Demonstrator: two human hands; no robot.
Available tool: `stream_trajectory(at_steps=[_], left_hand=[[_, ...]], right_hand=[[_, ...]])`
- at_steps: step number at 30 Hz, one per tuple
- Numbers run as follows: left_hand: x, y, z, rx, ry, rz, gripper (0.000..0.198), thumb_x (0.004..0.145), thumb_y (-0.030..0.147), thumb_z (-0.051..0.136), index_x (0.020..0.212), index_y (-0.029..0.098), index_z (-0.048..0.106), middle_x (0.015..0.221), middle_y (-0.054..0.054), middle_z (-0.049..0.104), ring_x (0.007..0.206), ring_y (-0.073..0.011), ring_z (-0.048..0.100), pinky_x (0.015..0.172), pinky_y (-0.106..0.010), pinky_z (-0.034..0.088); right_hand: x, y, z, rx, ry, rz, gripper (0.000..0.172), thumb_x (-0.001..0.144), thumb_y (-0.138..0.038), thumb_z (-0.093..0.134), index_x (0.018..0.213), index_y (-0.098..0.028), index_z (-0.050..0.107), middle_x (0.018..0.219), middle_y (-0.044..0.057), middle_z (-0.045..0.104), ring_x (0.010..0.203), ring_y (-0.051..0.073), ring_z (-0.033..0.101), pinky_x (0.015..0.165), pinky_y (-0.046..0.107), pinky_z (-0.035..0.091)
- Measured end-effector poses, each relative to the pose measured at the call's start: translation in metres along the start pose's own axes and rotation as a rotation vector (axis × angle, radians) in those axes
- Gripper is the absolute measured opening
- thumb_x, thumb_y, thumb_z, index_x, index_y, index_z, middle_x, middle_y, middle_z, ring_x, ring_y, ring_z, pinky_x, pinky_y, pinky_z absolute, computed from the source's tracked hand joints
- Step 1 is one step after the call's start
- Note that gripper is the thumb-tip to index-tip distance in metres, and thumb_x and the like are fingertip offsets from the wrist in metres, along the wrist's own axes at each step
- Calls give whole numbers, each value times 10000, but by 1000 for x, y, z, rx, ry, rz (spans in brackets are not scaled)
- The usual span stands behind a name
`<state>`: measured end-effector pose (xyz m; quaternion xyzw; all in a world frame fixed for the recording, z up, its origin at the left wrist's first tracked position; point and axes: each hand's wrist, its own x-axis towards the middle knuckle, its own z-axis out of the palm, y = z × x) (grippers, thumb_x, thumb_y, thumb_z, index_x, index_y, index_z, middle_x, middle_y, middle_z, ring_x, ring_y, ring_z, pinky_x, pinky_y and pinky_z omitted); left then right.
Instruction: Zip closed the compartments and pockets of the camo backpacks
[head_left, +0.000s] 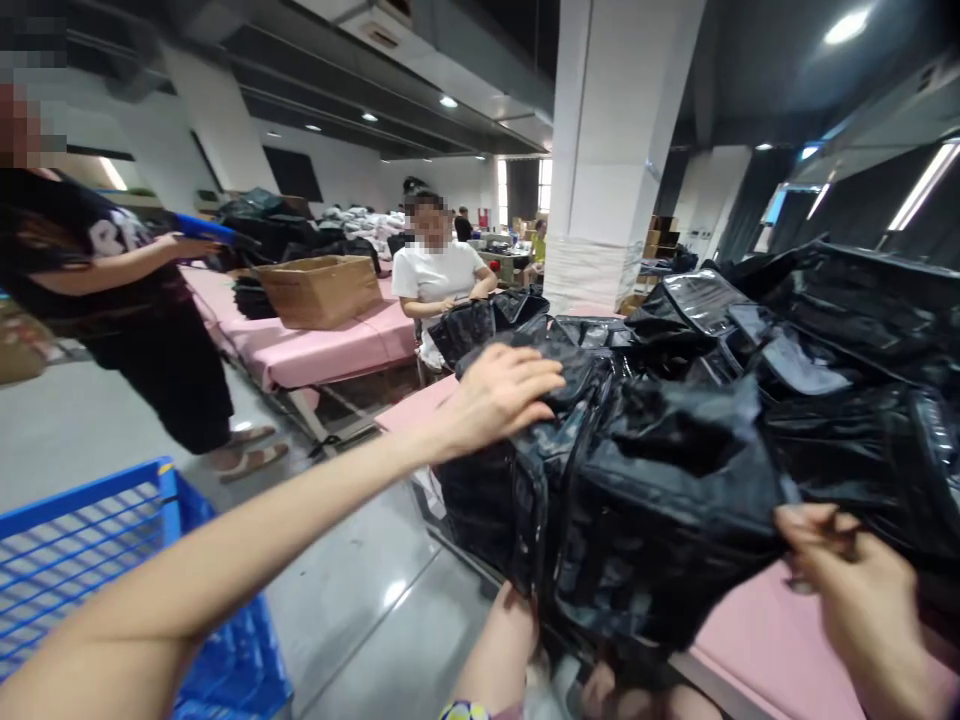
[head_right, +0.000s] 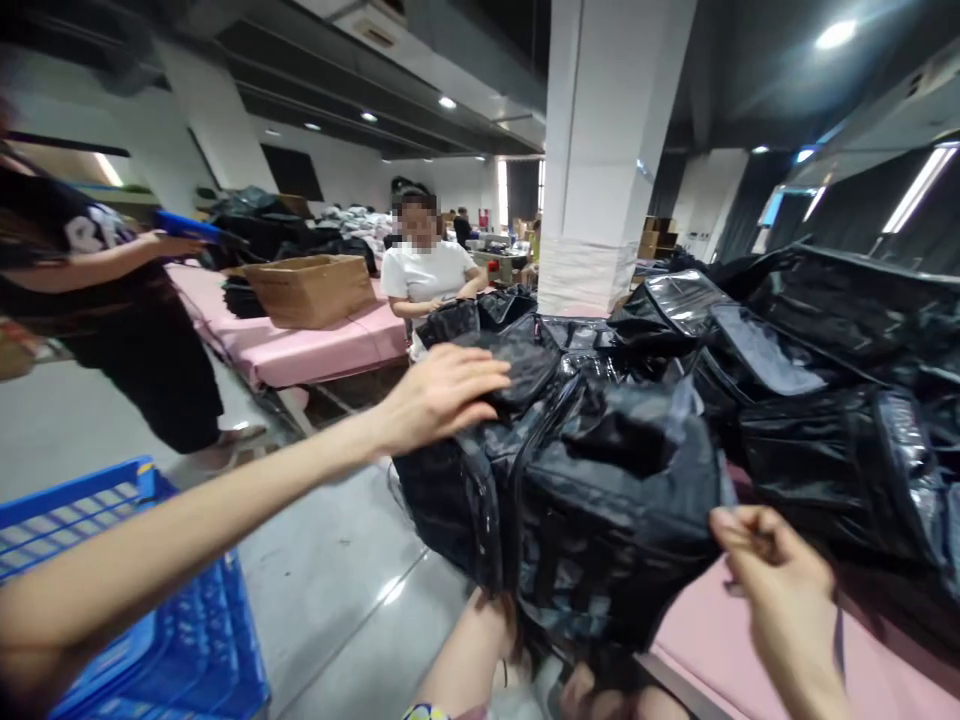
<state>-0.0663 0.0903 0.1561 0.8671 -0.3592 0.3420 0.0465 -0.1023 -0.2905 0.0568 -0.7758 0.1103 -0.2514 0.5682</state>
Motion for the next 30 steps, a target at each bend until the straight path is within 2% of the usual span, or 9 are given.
stream_trajectory(at_steps=[4,5,8,12,15,19,24,27,30], left_hand=[[24,88,41,-340,-210,494,280,923,204,394,1004,277,652,1032,-32,690,1081,-131,566,910,-248,435],[38,102,52,-389,-228,506,282,911,171,402,1001,249,659,1087,-47,677,1121,-142,547,933,-251,433],[86,115,85,-540,-244,233,358,822,27,439,1106,127,632,1275,-118,579,1189,-167,516,1020,-275,398],[120,99,111,-907,-428,-140,383,802,-2,411,1098,72,643,1101,-96,679,974,-127,636,881,-215,483],[115,95,111,-1023,-431,-270,355,816,25,416,1063,86,663,1057,-78,697,916,-122,653,838,-218,500],[102,100,103,-995,-319,-226,295,816,57,468,1007,105,688,1050,-65,701,994,-132,635,944,-232,450],[98,106,91,-871,-196,-84,286,848,71,438,975,113,690,1011,-58,703,948,-119,639,921,-208,453],[110,113,77,-691,-105,96,312,841,36,418,1029,113,656,1082,-72,670,1012,-113,603,920,-190,437],[136,125,68,-380,-128,346,318,866,60,403,1073,146,628,1149,-79,631,1101,-151,544,928,-238,420]], right_hand=[[-29,27,8,141,-87,114,434,606,-556,737,760,-187,567,580,-39,445,475,82,371,387,203,347],[-30,27,6,124,-115,90,416,626,-548,730,752,-189,562,588,-40,438,483,80,369,395,199,346],[-29,24,-4,32,-217,0,389,689,-554,680,708,-191,542,560,-46,392,474,76,353,400,191,330],[-27,24,-20,-116,-281,-137,434,713,-601,622,616,-190,518,526,-26,454,472,96,430,421,199,362],[-19,21,-31,-317,-277,-300,476,663,-686,609,716,-215,639,676,18,638,595,171,590,512,242,445],[-10,1,-35,-634,-55,-609,707,681,-804,464,1104,-261,621,902,58,692,674,233,636,497,296,411],[-14,-24,-18,-672,-82,-843,409,882,-566,406,982,-242,635,876,42,680,673,165,622,521,270,381],[-10,-29,-12,-442,-152,-785,304,839,-516,520,932,-257,650,942,32,662,770,175,618,621,276,438],[6,-25,-6,-124,-20,-398,446,698,-560,652,1027,-259,633,898,27,625,732,175,580,603,288,470]])
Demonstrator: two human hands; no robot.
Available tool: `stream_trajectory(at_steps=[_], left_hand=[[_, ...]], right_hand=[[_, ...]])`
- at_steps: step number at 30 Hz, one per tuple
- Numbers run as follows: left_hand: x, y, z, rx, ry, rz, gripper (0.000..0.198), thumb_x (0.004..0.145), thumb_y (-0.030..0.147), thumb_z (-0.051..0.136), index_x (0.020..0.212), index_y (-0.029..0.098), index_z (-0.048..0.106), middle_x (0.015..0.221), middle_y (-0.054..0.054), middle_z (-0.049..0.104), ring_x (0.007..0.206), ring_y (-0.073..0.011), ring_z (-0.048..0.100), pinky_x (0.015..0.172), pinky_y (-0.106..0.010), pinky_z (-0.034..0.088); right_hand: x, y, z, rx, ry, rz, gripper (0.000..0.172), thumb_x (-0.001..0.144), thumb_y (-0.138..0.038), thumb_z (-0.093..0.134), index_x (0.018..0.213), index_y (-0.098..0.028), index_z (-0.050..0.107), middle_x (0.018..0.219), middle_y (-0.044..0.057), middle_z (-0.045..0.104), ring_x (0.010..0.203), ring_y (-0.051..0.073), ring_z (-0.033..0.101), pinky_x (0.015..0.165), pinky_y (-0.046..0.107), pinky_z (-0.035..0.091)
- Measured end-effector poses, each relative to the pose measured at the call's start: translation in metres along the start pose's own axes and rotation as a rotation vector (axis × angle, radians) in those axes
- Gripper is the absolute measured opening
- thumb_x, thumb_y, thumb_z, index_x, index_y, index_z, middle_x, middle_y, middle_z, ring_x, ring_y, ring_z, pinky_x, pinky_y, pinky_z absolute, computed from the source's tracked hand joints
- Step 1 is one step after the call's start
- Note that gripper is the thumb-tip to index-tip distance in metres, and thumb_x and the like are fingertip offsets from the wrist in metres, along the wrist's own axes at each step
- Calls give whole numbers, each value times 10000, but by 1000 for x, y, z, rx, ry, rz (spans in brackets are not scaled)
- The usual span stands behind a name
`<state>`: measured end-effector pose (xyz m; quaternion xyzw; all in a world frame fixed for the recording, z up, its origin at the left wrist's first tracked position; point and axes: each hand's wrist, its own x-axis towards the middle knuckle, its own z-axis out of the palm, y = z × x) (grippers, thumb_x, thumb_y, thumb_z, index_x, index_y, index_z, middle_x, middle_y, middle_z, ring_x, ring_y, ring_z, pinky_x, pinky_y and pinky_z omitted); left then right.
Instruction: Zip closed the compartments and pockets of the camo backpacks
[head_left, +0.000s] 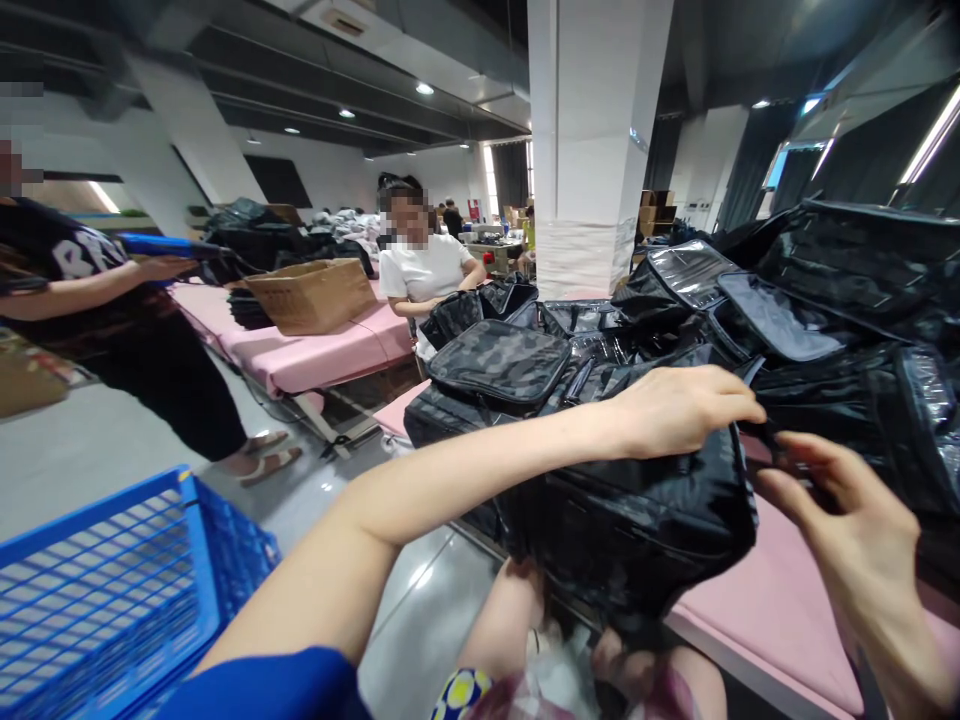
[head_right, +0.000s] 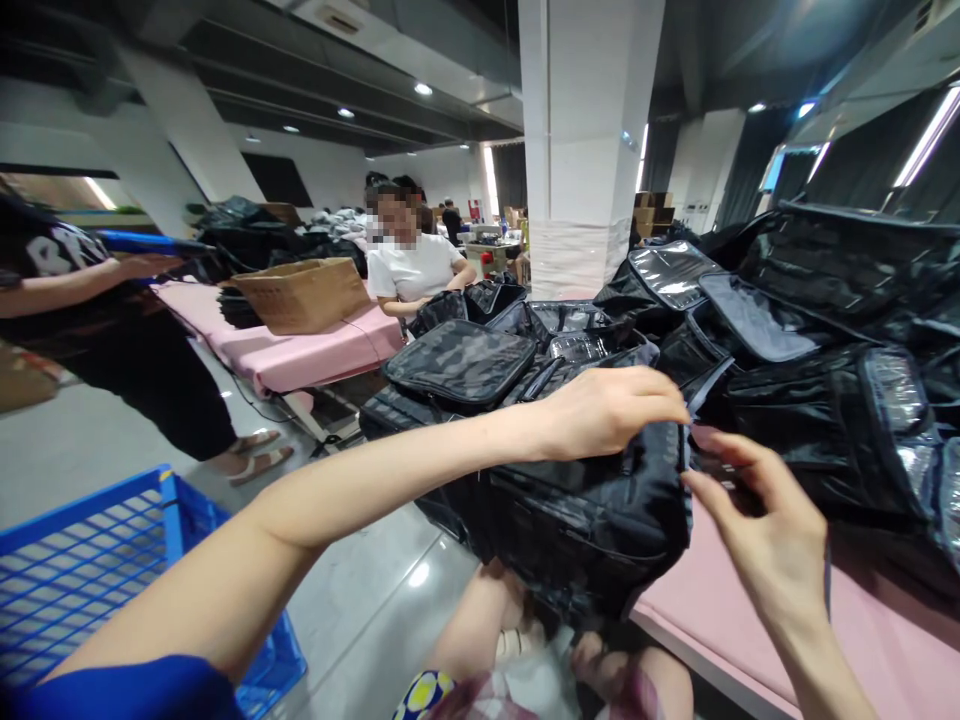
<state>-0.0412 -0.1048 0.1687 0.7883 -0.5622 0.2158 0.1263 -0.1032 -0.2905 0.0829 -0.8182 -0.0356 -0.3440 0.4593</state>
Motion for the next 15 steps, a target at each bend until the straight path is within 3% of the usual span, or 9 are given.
stream_trajectory(at_steps=[2,4,6,9,12,15], left_hand=[[21,1,0,229,-92,46,300,899,97,378,1033,142,642,1098,-101,638,1098,-213,533,925,-326,409],[37,0,3,415,-131,-57,281,898,101,390,987,105,656,1040,-141,643,1083,-278,531,909,-410,391],[45,-4,5,516,-176,-251,245,866,87,443,986,75,657,1031,-175,639,1075,-323,532,892,-468,376],[43,-20,5,546,-273,-459,248,827,60,486,1019,62,642,1017,-189,646,1009,-316,573,890,-506,360],[33,-45,3,515,-262,-529,275,824,36,455,1028,83,632,1010,-166,655,957,-268,609,860,-445,400],[19,-69,9,406,-221,-584,353,807,76,487,1112,203,613,1074,-98,650,963,-241,618,792,-355,444]], right_hand=[[9,10,10,117,69,295,622,579,-571,725,1080,-218,618,787,17,595,602,151,529,485,268,438],[11,19,25,209,-5,430,671,499,-551,761,1028,-159,630,718,21,595,557,144,519,464,263,436],[5,24,39,294,-84,438,654,495,-551,753,989,-140,634,767,55,638,635,172,576,560,291,490],[-17,23,50,381,-111,445,655,557,-563,714,1054,-149,609,880,81,668,733,197,614,656,313,511],[-42,18,53,431,-137,454,606,594,-529,713,1062,-161,603,911,72,667,753,185,607,661,283,501],[-59,18,54,468,-149,498,586,593,-524,717,1045,-169,601,872,51,661,723,166,594,640,258,492]])
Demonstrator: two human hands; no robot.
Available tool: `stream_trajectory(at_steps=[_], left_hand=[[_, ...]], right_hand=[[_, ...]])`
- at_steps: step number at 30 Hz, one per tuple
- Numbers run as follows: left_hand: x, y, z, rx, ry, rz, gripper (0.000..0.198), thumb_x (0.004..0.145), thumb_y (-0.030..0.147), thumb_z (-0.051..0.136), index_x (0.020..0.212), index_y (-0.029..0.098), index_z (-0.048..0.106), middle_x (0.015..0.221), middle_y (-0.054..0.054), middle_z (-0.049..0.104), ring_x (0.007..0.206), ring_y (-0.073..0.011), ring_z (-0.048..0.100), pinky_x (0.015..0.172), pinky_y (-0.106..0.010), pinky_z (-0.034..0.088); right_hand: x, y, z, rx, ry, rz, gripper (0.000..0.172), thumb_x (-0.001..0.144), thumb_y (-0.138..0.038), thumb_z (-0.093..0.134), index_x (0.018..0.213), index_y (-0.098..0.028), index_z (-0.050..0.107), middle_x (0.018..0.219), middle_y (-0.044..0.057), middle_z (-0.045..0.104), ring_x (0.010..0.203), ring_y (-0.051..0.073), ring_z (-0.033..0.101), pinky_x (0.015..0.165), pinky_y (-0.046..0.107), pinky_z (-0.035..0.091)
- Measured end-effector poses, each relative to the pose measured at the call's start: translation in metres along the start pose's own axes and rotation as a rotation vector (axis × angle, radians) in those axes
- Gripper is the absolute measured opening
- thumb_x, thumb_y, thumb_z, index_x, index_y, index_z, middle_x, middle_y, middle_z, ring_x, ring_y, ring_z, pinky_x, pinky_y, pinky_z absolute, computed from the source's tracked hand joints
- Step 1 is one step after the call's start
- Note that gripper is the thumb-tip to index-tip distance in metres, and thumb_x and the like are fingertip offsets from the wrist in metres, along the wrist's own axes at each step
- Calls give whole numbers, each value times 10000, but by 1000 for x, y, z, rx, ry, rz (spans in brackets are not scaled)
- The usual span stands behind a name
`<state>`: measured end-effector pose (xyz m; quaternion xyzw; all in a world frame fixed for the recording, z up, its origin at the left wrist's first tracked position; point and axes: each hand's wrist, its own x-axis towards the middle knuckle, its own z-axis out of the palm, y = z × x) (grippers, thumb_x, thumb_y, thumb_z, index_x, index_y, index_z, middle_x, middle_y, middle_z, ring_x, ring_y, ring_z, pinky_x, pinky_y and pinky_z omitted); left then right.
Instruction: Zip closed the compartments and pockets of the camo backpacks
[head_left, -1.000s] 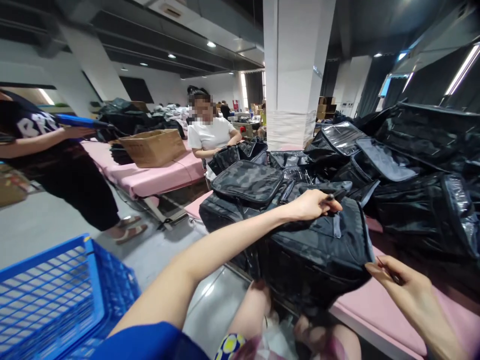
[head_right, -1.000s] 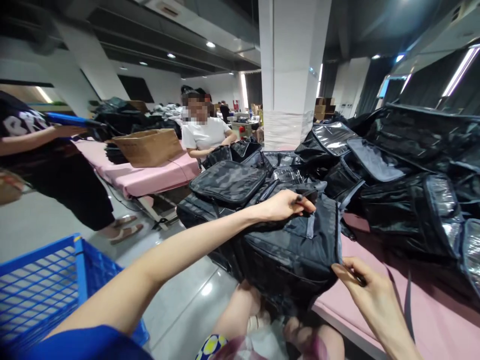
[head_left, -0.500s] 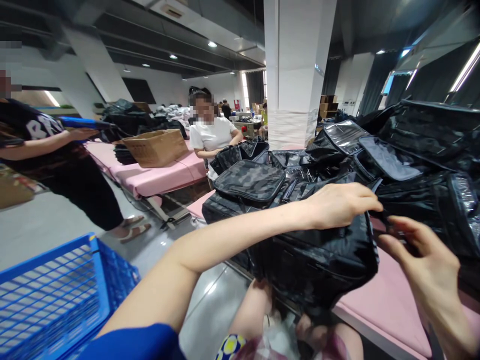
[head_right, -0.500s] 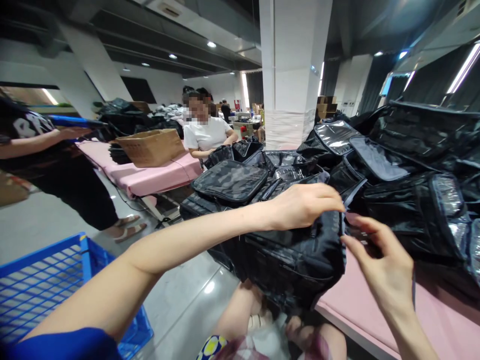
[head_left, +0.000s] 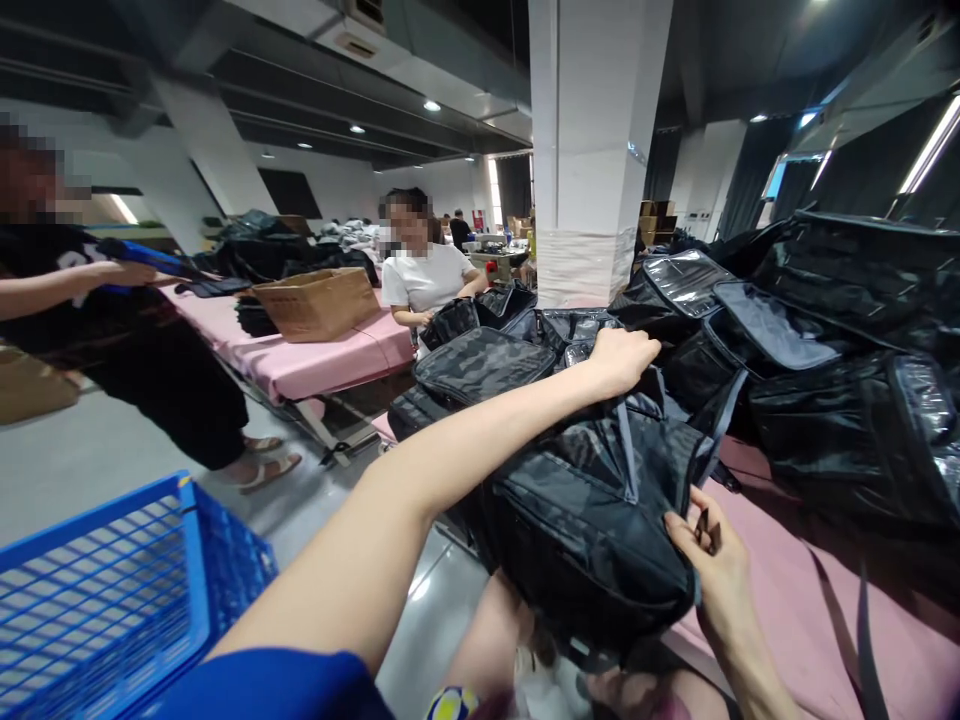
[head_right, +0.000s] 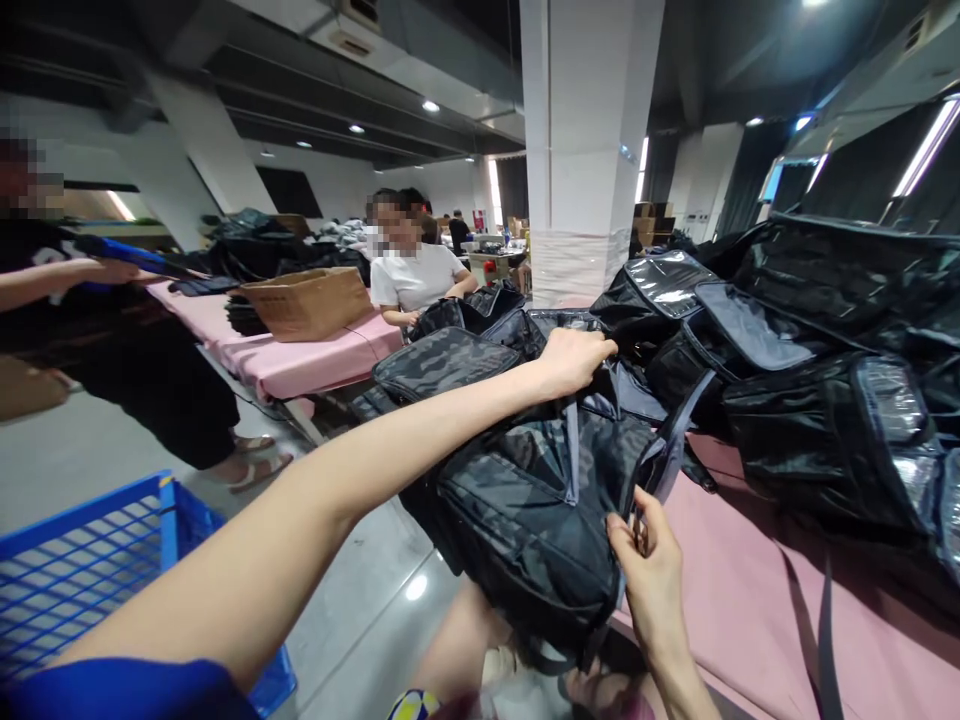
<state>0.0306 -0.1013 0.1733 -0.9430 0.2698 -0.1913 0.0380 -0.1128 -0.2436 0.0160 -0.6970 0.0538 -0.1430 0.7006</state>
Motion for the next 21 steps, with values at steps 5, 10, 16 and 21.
stream_trajectory(at_steps=[5,10,16,21], left_hand=[[-16,-13,23,-61,106,101,427,868,97,398,1250,251,511,1248,-57,575,1030,-195,578,818,-311,432],[-36,-20,24,42,168,686,341,959,195,285,1104,251,589,1251,-58,566,1118,-178,494,914,-336,348],[-28,-15,28,123,86,571,310,931,191,383,812,180,669,922,-82,644,895,-183,510,725,-314,345],[-24,-5,31,4,39,440,211,812,392,621,939,240,693,944,-28,673,904,-204,503,668,-297,323]], right_hand=[[-1,7,2,19,20,51,604,552,-531,732,1019,-175,592,827,29,646,730,156,588,657,244,493],[0,6,2,-23,-21,36,594,571,-539,720,1018,-174,582,757,16,623,650,137,560,607,235,484],[-1,3,-2,-58,-32,-1,541,581,-527,707,979,-177,598,692,2,597,627,137,565,608,234,490],[-3,-10,-4,-138,-10,-45,532,580,-529,691,951,-156,606,597,-21,538,522,103,481,516,208,439]])
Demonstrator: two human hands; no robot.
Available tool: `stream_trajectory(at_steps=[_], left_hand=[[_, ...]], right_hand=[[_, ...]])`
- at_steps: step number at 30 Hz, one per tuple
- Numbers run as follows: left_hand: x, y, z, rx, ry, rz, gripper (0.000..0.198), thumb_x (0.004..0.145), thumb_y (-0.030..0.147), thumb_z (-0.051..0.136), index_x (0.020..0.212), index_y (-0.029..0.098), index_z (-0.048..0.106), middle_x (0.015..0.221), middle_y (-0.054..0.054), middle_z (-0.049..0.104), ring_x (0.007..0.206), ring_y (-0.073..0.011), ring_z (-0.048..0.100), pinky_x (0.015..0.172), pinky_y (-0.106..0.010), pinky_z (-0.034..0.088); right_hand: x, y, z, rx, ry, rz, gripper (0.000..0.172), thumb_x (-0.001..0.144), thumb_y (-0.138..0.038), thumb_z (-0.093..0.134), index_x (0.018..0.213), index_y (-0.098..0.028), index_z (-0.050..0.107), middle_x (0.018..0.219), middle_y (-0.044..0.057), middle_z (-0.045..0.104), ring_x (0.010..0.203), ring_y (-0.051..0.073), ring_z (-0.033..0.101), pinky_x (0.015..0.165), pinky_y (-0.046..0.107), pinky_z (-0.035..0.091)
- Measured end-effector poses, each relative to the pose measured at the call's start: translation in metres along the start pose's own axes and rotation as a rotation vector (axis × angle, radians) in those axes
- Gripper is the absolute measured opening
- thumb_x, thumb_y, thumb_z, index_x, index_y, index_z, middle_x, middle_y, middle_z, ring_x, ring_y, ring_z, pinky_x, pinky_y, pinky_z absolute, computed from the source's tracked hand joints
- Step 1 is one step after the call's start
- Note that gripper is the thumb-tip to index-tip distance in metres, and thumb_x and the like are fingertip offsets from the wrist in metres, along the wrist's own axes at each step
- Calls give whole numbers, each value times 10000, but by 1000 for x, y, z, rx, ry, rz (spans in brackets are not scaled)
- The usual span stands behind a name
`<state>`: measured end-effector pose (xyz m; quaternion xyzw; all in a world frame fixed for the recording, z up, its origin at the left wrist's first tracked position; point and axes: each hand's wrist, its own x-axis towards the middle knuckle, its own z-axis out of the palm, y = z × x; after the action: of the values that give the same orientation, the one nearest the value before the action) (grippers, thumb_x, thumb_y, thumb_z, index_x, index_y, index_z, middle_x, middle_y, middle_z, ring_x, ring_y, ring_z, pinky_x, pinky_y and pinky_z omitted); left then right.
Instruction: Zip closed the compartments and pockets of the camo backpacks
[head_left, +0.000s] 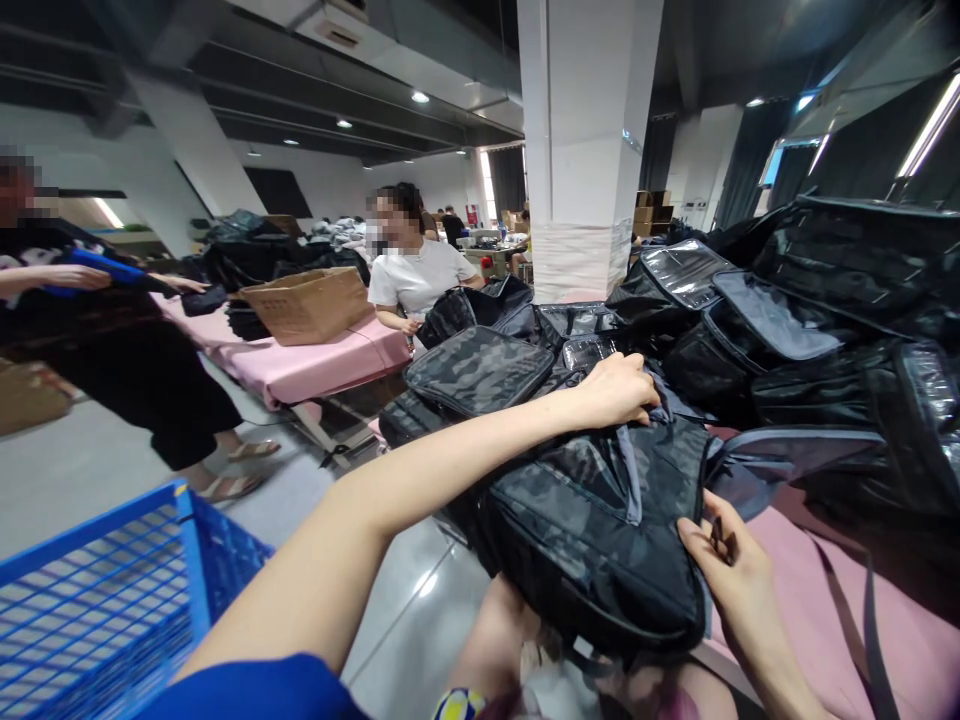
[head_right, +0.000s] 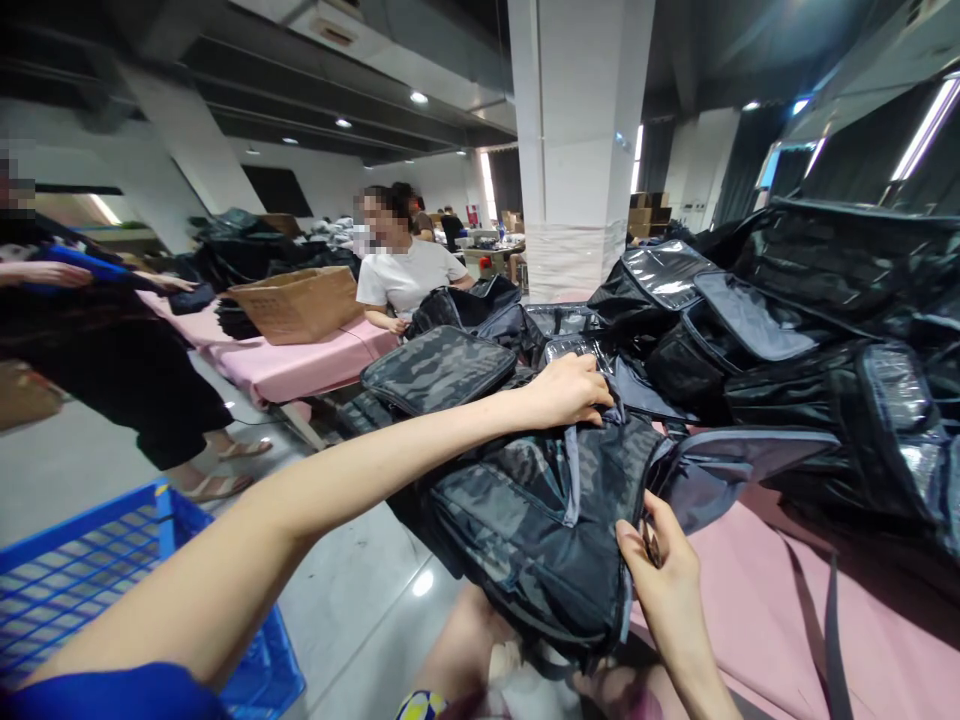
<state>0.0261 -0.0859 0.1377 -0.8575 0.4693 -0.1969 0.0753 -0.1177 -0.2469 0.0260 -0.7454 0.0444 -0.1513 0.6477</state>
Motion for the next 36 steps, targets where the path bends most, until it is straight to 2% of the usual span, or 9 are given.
stream_trajectory(at_steps=[6,9,14,16,18,21,25,29,36], left_hand=[[-5,10,9,95,67,88,216,909,276,473,865,168,655,862,-61,664,861,-187,526,665,-299,321],[-7,13,14,166,105,157,277,942,190,358,883,153,626,830,-63,643,779,-168,533,634,-290,321],[-7,16,17,193,95,213,308,944,163,310,898,153,614,841,-66,628,727,-159,559,600,-277,339],[-7,17,17,169,73,196,313,939,156,310,881,145,617,850,-69,631,732,-161,571,589,-271,348],[-7,17,15,111,49,134,297,930,156,328,883,140,621,863,-68,640,722,-157,580,561,-259,344],[-8,15,10,-50,19,-22,244,908,197,395,912,143,633,885,-59,664,714,-150,594,549,-240,344],[-10,8,5,-339,-7,-108,190,849,163,471,877,142,658,848,-31,684,751,-124,603,660,-200,389],[-11,4,7,-480,12,-125,183,820,138,488,858,125,667,816,-26,681,715,-105,589,681,-180,393],[-13,7,10,-501,59,-123,180,822,151,499,877,128,669,874,-45,685,768,-122,600,716,-188,408]], right_hand=[[0,-4,-7,-151,-26,-35,584,620,-593,633,987,-139,600,550,-32,492,472,105,439,465,226,407],[11,-2,-21,-255,-60,-123,604,661,-633,599,1028,-153,600,581,-18,526,511,128,488,526,251,445],[48,-20,-49,-698,212,-363,788,669,-796,474,1214,-229,540,824,70,662,750,264,628,608,341,437],[63,-29,-52,-849,229,-439,843,675,-840,392,1241,-229,519,936,103,676,808,310,638,585,356,420],[75,-33,-50,-920,178,-532,741,756,-784,350,1188,-214,542,931,99,681,760,284,642,556,336,405],[86,-32,-41,-979,129,-733,464,880,-584,383,1020,-200,602,883,63,675,714,208,628,534,291,382],[93,-33,-30,-976,132,-988,258,895,-403,500,933,-194,647,893,31,660,784,167,606,592,274,387],[97,-40,-23,-1101,154,-1118,173,874,-306,554,900,-193,682,849,26,657,729,161,559,606,298,346],[100,-46,-14,-1215,145,-1245,145,860,-266,570,882,-197,695,823,17,656,686,157,504,604,296,321]])
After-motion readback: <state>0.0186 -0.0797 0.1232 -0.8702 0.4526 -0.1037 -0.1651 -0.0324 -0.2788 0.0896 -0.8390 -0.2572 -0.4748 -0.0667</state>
